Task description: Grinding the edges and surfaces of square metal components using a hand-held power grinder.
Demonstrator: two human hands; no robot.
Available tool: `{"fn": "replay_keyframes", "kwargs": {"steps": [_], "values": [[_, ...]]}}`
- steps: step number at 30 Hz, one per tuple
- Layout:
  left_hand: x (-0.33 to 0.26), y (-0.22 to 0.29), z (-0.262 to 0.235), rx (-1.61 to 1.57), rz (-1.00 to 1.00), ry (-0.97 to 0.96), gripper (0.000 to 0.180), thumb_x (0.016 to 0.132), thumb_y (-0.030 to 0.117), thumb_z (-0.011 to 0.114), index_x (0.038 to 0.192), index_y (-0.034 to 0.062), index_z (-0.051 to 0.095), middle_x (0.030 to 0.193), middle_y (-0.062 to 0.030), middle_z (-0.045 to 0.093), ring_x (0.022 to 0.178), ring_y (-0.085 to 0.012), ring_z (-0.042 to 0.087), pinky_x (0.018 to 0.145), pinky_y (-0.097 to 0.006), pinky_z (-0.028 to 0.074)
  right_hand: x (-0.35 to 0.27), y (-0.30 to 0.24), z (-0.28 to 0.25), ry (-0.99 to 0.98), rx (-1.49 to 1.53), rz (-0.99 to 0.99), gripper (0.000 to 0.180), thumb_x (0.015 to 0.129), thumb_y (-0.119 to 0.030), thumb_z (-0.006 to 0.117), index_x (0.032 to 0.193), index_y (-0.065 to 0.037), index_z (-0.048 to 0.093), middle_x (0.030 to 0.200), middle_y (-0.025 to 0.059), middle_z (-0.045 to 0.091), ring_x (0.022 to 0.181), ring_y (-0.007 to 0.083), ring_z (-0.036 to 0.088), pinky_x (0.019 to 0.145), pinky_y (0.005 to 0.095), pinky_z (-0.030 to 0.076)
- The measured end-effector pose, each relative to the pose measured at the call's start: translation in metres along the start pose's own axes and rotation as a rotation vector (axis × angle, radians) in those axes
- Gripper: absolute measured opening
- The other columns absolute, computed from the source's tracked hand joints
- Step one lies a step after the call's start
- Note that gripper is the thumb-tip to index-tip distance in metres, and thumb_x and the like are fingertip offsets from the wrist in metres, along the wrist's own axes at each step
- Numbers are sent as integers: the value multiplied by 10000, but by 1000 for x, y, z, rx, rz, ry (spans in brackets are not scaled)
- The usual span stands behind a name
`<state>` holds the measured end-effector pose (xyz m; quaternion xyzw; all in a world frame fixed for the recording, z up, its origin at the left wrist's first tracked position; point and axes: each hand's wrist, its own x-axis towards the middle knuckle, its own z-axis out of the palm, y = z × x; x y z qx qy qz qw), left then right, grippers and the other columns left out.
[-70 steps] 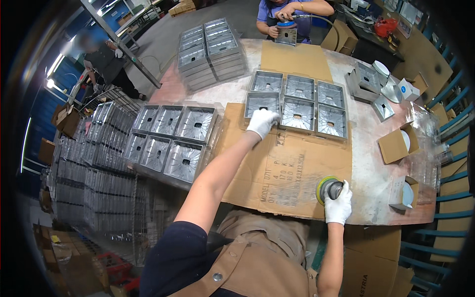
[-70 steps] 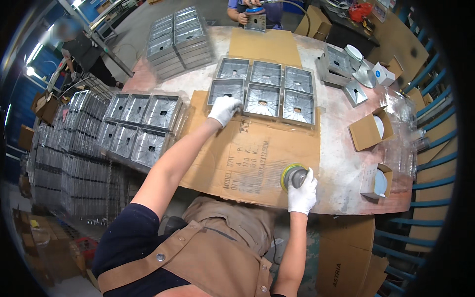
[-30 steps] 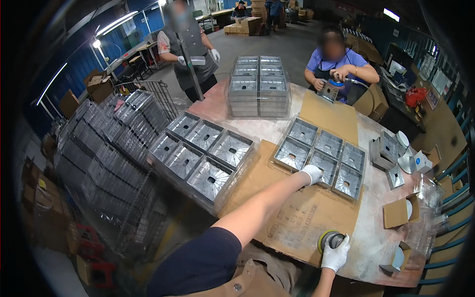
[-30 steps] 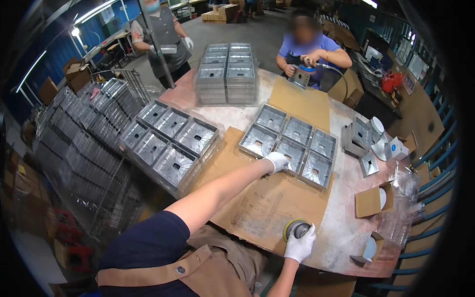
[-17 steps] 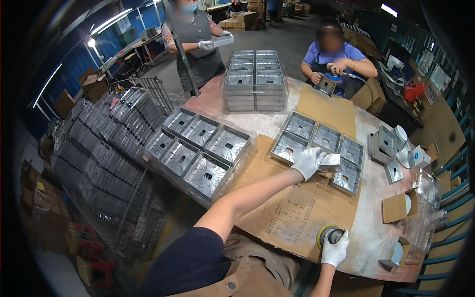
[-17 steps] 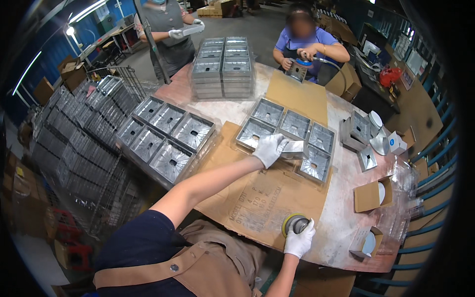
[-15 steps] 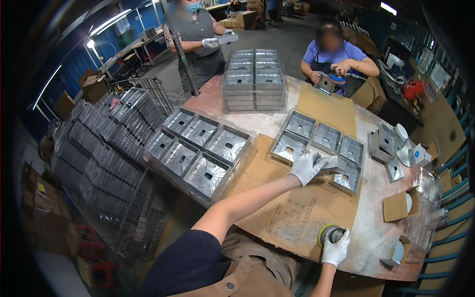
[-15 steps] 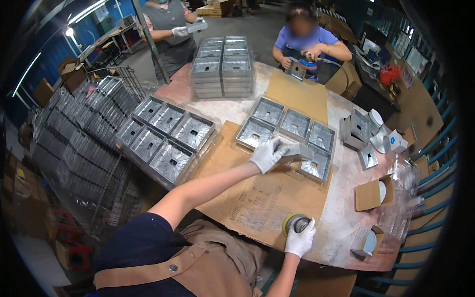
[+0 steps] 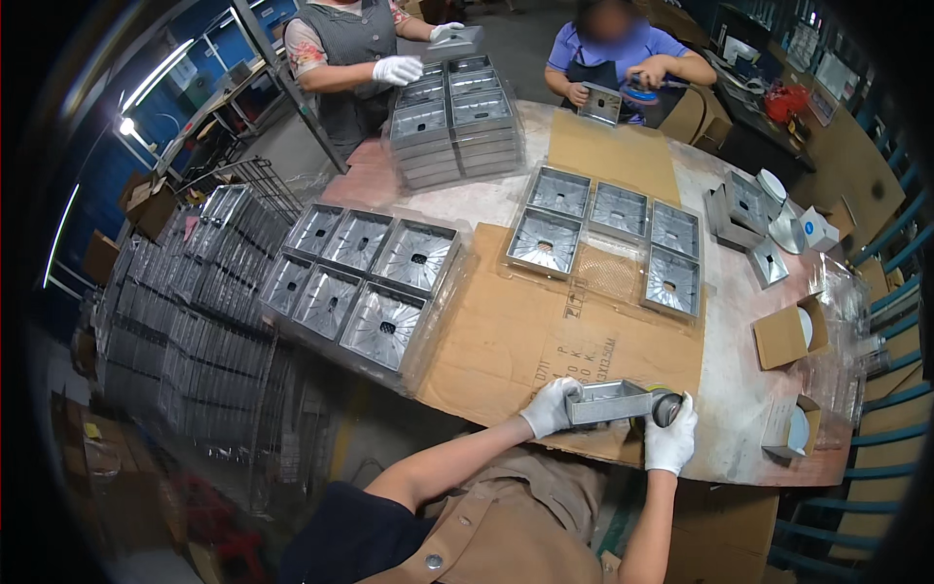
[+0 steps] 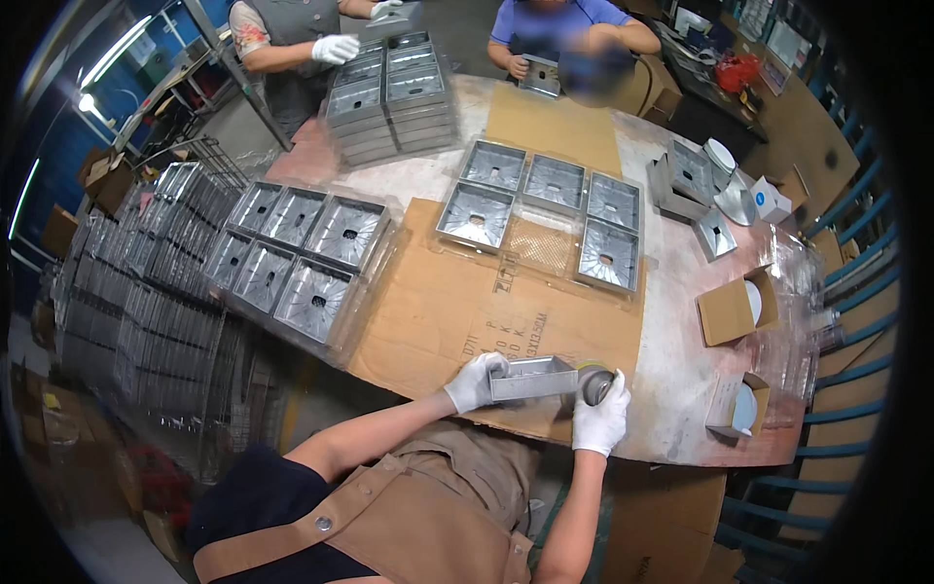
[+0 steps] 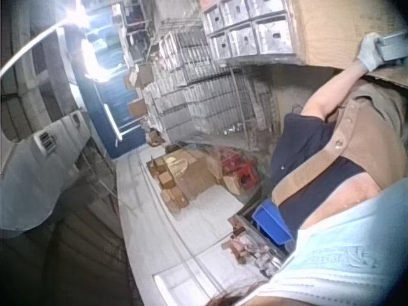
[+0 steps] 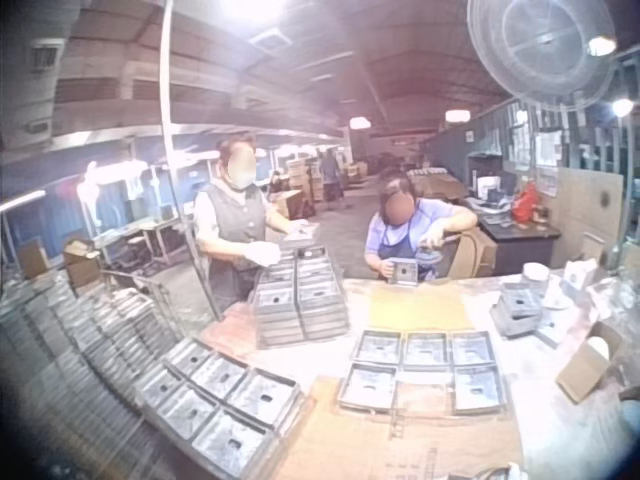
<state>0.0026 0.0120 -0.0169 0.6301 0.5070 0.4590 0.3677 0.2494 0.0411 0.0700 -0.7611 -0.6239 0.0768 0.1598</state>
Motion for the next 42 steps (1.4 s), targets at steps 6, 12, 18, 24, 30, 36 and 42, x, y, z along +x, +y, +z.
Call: {"fn": "replay_keyframes", "kwargs": {"steps": [6,12,18,24,30,36,42], "values": [[2,-13,2,-281,-170,41,585,642,355,973,1004,71,612,962,-83,624,949,-258,641,867,-372,528,-4,0,3,-3,-1,-7,812,790,-355,818,1473,-156,425,1278,160,574,1106,375,650,909,483,544],[3,27,-8,98,-122,60,651,652,454,953,1053,65,620,1019,-115,661,972,-268,645,882,-369,527,-4,1,-1,-9,8,11,808,787,-343,824,1467,-144,435,1280,160,569,1103,378,650,914,483,543],[1,29,-13,54,-192,1,687,648,479,935,1079,49,618,1058,-181,680,1030,-366,646,911,-433,523,-5,-4,-3,7,22,16,796,790,-367,828,1454,-141,451,1243,162,578,1073,382,657,895,484,544],[2,16,-8,69,-199,-34,631,685,412,934,1106,49,634,1055,-153,694,1007,-308,666,896,-398,532,-4,-3,-2,-12,-15,49,816,775,-364,842,1454,-144,445,1246,162,582,1071,381,657,884,481,548],[-1,-10,-3,-28,-171,-29,590,704,377,924,1116,58,646,1067,-144,696,1013,-302,667,903,-396,533,-4,-3,2,21,4,12,814,778,-348,839,1457,-147,439,1254,155,581,1078,381,654,891,477,547],[4,4,-10,21,-180,-68,622,691,406,915,1141,73,643,1087,-165,691,1048,-365,652,930,-436,530,-4,-3,2,17,9,28,815,777,-346,841,1456,-141,440,1285,157,586,1099,381,655,919,470,541],[4,14,-15,34,-179,-72,623,691,436,913,1122,70,652,1074,-166,696,1026,-365,661,911,-435,537,-5,-3,1,16,8,26,812,777,-337,841,1455,-138,441,1290,159,584,1113,378,650,924,465,540]]}}
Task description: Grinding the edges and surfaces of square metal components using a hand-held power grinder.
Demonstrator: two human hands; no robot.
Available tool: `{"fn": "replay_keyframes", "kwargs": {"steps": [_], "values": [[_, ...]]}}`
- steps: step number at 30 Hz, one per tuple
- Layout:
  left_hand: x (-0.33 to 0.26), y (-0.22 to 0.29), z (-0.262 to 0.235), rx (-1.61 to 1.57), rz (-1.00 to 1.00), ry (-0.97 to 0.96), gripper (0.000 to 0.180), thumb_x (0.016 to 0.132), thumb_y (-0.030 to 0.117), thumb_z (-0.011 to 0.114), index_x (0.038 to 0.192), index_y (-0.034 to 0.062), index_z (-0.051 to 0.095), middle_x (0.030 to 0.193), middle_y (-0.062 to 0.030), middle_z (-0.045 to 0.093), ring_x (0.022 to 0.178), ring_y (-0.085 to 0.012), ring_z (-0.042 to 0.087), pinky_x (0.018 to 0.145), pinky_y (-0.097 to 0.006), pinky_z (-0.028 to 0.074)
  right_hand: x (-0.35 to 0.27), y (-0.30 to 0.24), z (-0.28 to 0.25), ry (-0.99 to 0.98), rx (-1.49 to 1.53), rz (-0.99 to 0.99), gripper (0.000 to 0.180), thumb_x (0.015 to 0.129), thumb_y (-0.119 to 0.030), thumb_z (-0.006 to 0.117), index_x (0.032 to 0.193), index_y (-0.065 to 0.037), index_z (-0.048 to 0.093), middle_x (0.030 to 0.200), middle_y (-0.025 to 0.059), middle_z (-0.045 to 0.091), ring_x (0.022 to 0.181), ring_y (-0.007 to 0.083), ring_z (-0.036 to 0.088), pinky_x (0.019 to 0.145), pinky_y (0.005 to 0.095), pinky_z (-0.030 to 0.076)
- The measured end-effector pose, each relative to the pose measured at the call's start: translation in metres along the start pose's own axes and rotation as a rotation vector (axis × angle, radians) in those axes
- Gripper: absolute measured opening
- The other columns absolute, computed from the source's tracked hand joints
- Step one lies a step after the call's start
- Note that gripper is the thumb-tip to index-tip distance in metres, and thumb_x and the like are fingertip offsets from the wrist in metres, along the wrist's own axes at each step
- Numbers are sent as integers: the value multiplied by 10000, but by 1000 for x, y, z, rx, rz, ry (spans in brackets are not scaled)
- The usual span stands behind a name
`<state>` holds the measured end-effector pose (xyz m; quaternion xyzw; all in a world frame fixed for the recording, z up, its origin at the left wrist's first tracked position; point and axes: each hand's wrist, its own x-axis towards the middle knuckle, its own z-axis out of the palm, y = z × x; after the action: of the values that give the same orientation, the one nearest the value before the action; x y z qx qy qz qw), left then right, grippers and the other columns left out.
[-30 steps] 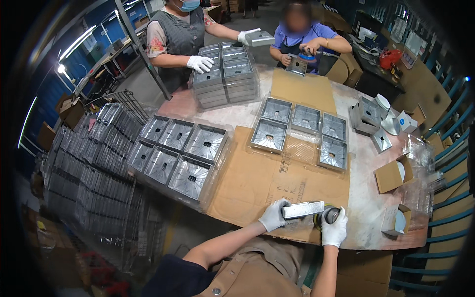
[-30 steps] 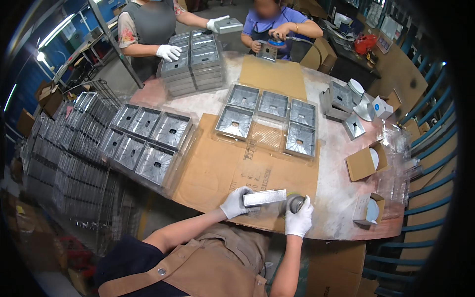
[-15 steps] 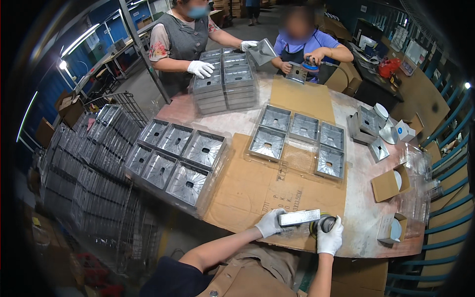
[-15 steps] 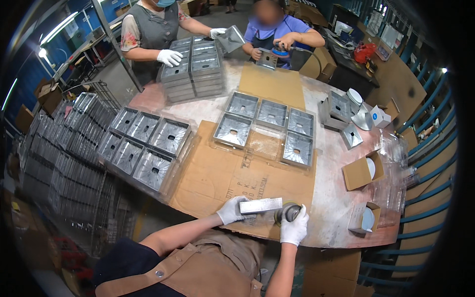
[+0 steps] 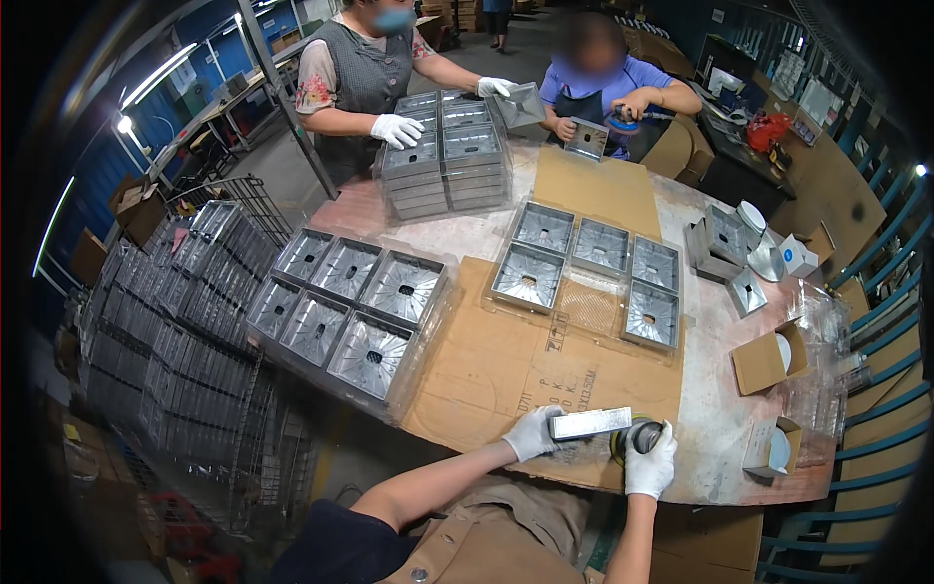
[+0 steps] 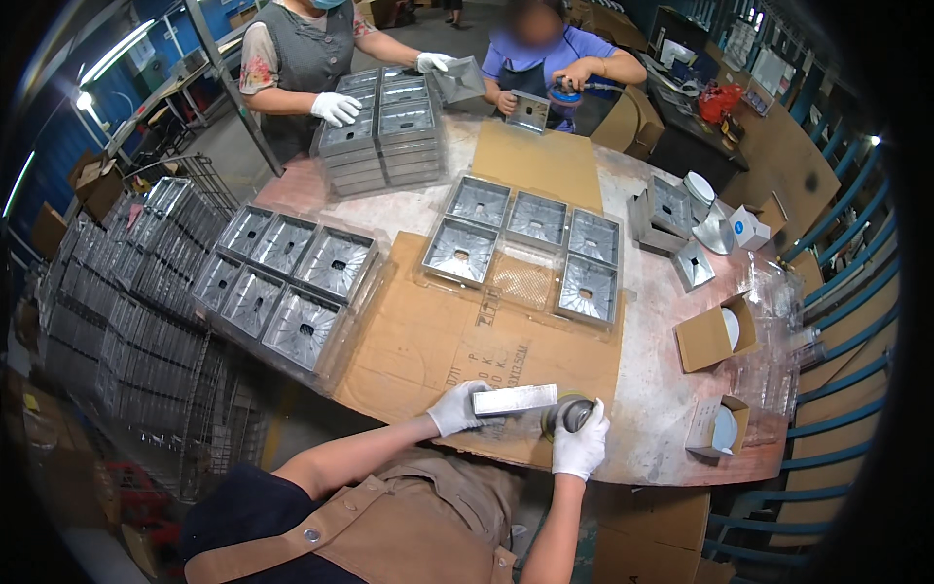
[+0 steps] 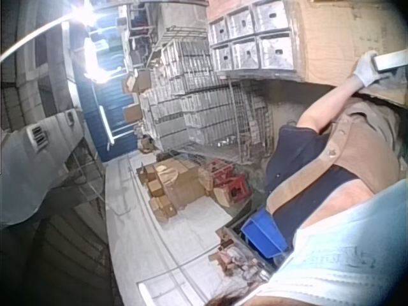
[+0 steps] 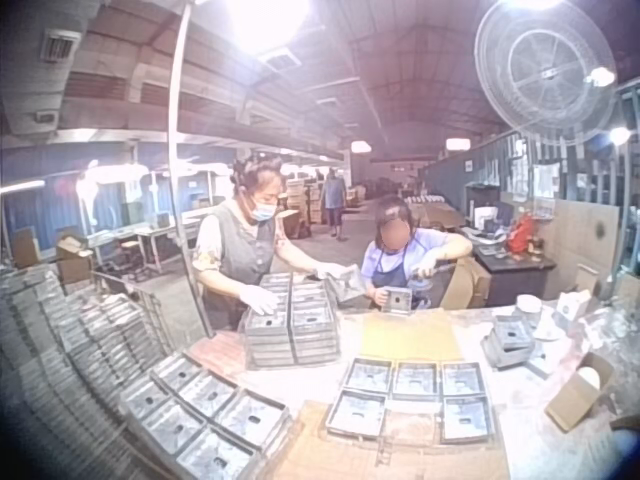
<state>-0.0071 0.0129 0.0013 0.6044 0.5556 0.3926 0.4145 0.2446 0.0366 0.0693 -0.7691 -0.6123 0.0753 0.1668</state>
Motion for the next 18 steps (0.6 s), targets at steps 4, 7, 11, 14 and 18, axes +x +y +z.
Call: {"fn": "replay_keyframes", "kwargs": {"steps": [4,7,11,14,18], "values": [[1,2,1,19,-23,-16,638,687,465,916,1110,65,656,1067,-164,695,1020,-359,662,913,-431,535,0,1,2,-2,4,3,812,775,-340,841,1454,-138,442,1296,158,581,1117,376,648,929,463,538],[3,-7,7,9,-5,2,667,676,495,916,1110,60,657,1054,-162,693,1002,-369,659,918,-435,531,0,-1,-4,-18,7,21,811,774,-343,841,1452,-137,445,1302,156,580,1122,374,647,936,461,536],[4,-30,16,-106,11,26,646,682,433,939,1112,44,655,1034,-141,695,973,-307,678,891,-407,547,1,-2,2,6,9,-10,818,775,-345,839,1458,-145,436,1272,155,579,1102,375,648,915,470,539],[4,-10,15,-531,-112,-2,607,697,324,960,1131,27,658,1069,-104,716,996,-206,692,898,-355,561,3,2,2,-14,2,-17,834,775,-345,840,1471,-154,422,1262,164,570,1103,385,638,909,482,536],[42,71,-49,-577,-146,154,635,740,280,944,1219,-23,658,1162,-107,729,1052,-140,678,939,-330,558,4,-3,-22,-108,-41,-61,904,759,-343,850,1510,-153,384,1354,190,539,1225,398,569,1026,500,473]]}}
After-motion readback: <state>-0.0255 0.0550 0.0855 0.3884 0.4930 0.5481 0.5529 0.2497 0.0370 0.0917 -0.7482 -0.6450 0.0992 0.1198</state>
